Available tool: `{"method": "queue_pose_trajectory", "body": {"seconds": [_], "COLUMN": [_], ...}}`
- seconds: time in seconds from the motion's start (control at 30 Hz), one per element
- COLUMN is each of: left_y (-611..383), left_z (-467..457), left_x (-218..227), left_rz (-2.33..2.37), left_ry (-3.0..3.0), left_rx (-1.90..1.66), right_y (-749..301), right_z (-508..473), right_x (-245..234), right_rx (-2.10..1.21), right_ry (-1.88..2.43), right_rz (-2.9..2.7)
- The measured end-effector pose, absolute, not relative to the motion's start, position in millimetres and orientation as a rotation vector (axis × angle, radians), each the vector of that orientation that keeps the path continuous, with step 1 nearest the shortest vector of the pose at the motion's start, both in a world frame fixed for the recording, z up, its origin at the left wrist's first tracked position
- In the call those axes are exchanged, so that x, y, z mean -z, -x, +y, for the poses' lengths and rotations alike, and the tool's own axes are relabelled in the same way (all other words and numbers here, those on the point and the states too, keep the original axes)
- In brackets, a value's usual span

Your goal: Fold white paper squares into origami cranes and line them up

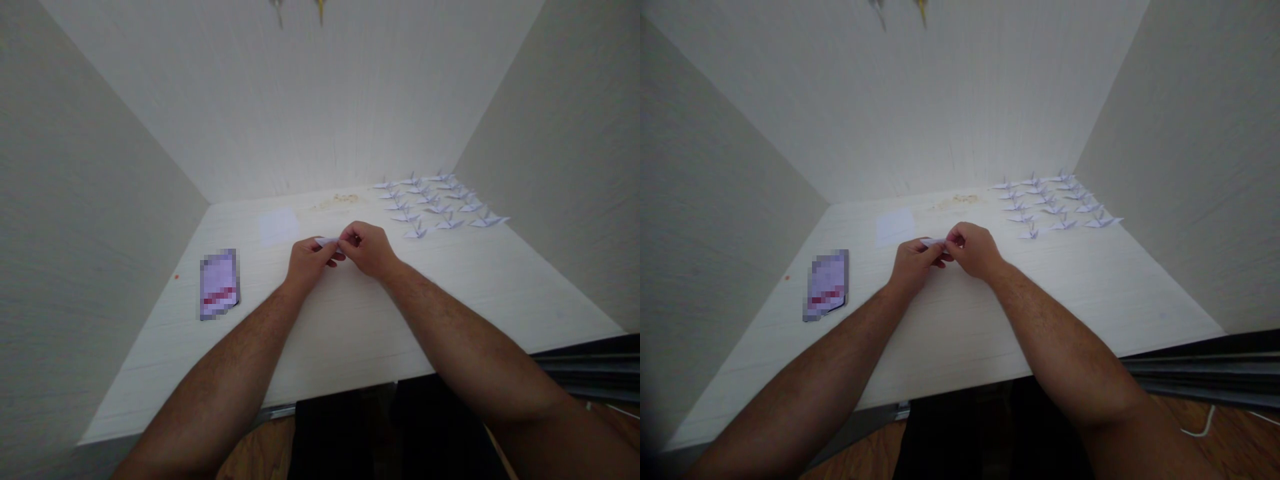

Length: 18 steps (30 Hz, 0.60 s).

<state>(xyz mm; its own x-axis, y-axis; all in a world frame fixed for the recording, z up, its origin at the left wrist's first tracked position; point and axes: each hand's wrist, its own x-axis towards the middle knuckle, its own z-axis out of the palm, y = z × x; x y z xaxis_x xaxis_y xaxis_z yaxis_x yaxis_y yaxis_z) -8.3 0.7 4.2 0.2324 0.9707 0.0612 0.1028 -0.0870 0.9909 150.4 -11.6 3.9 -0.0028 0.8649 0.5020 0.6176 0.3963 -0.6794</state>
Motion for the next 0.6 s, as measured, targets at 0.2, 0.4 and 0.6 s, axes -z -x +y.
{"method": "queue_pose_trajectory", "body": {"seconds": [0.2,0.4,0.6], "left_y": [7.8,8.2,7.5], "left_z": [2.8,6.1,8.0], "left_x": [-1.1,3.0,3.7], "left_rz": [1.065,1.006,1.003], "left_ry": [-1.341,-1.268,-1.192], "left_rx": [-1.047,-1.052,-1.055], "right_y": [-149.8,-150.6,-151.7], "right_z": [-10.5,-9.9,-9.1], "right_x": [1.4,4.1,5.8], "right_rx": [-0.224,-0.187,-0.201], "right_ry": [1.215,1.124,1.064], "right_rz": [-1.759,-1.81,-1.812]}}
